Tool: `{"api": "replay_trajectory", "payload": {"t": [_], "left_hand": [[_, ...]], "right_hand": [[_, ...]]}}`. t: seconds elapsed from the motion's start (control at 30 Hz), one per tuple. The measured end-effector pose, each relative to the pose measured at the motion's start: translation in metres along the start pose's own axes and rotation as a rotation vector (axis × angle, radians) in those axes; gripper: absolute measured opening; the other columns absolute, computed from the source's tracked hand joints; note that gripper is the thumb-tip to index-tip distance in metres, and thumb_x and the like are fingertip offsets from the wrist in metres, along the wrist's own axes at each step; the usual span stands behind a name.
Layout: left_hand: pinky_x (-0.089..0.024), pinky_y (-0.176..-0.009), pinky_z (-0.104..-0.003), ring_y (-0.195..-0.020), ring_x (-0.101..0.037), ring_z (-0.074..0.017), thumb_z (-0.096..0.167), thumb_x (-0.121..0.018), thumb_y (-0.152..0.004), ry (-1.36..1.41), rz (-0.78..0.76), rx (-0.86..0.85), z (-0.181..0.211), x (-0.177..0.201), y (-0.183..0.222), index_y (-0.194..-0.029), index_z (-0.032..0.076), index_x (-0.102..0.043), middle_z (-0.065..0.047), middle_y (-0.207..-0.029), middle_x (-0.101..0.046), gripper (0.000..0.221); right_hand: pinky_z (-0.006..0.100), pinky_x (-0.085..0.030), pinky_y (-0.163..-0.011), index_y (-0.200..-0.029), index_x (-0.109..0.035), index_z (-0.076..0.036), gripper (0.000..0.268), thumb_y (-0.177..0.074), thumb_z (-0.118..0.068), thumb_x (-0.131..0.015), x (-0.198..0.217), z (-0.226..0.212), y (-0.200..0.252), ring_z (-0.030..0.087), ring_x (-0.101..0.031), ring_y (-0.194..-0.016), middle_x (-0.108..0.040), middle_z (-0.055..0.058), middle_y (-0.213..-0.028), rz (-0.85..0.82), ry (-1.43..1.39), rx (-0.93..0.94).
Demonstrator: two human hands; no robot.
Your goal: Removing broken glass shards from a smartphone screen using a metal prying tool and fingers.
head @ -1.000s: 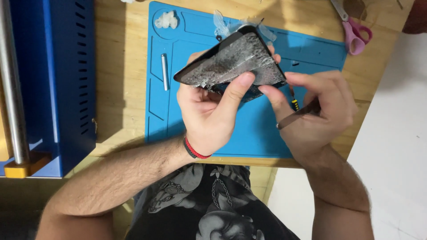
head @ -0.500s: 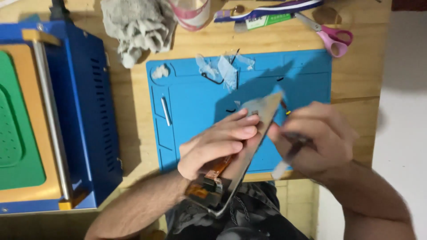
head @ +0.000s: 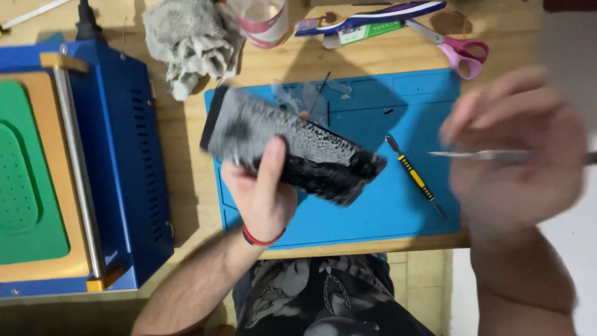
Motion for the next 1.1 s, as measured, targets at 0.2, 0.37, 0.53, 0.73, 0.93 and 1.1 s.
{"api": "replay_trajectory", "payload": {"t": [0.2,0.37,0.53,0.73,0.93,1.1], "left_hand": [[-0.067,-0.106,-0.046,-0.115,-0.08,-0.0364,0.012,-0.07,-0.111,0.474,-0.237,0.251,0.013,0.0,-0.016,-0.121,-0.006,-0.072,-0.026,-0.12,-0.08,0.021],[-0.077,-0.08,-0.045,-0.087,-0.083,-0.0304,0.018,-0.068,-0.112,0.407,-0.312,0.331,0.017,0.001,-0.017,-0.119,-0.005,-0.071,-0.02,-0.109,-0.082,0.024],[-0.058,-0.08,-0.026,-0.089,-0.063,-0.0044,0.022,-0.075,-0.108,0.192,-0.318,0.209,0.008,0.009,-0.016,-0.102,0.013,-0.07,0.009,-0.096,-0.07,0.011],[-0.058,-0.083,-0.026,-0.09,-0.063,-0.0041,0.025,-0.074,-0.109,0.213,-0.355,0.212,0.004,0.012,-0.017,-0.104,0.013,-0.071,0.009,-0.098,-0.071,0.013],[-0.062,-0.091,-0.028,-0.1,-0.071,-0.0114,0.024,-0.074,-0.11,0.306,-0.467,0.207,-0.005,0.015,-0.016,-0.104,0.011,-0.072,0.003,-0.106,-0.074,0.015],[-0.072,-0.104,-0.035,-0.116,-0.083,-0.0264,0.026,-0.072,-0.112,0.455,-0.579,0.301,-0.004,0.013,-0.017,-0.114,0.003,-0.077,-0.012,-0.12,-0.082,0.024]], "right_hand": [[0.026,-0.024,-0.054,-0.085,-0.05,-0.008,0.051,-0.111,-0.052,-0.046,0.007,0.011,-0.016,0.01,-0.024,-0.051,-0.021,-0.001,-0.062,0.014,-0.124,-0.446],[0.028,-0.072,-0.077,-0.118,-0.062,-0.005,0.017,-0.118,-0.02,-0.067,-0.018,0.032,0.005,0.02,-0.079,-0.082,-0.072,0.007,-0.091,-0.224,-0.204,-0.317],[0.03,-0.071,-0.089,-0.119,-0.069,-0.005,0.024,-0.113,-0.028,-0.073,-0.026,0.041,0.022,0.024,-0.08,-0.098,-0.071,0.009,-0.1,-0.235,-0.158,-0.303],[0.044,-0.073,-0.106,-0.131,-0.071,-0.008,0.023,-0.118,-0.026,-0.067,-0.018,0.051,0.039,0.036,-0.078,-0.124,-0.074,0.02,-0.136,-0.067,-0.181,-0.388],[0.041,-0.075,-0.084,-0.119,-0.052,-0.005,0.024,-0.113,-0.018,-0.071,-0.043,0.035,0.047,0.033,-0.081,-0.095,-0.074,0.026,-0.105,-0.051,0.001,-0.153],[0.057,-0.073,-0.08,-0.119,-0.03,0.001,0.026,-0.116,-0.012,-0.053,-0.057,0.019,0.051,0.046,-0.075,-0.089,-0.062,0.042,-0.093,-0.154,0.27,0.174]]}}
Point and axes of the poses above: each hand's wrist, its own y-axis away from the middle knuckle, its own x-axis out of the back of the hand, z = x × y, the point moved 1 cm from there along -y, towards the middle knuckle
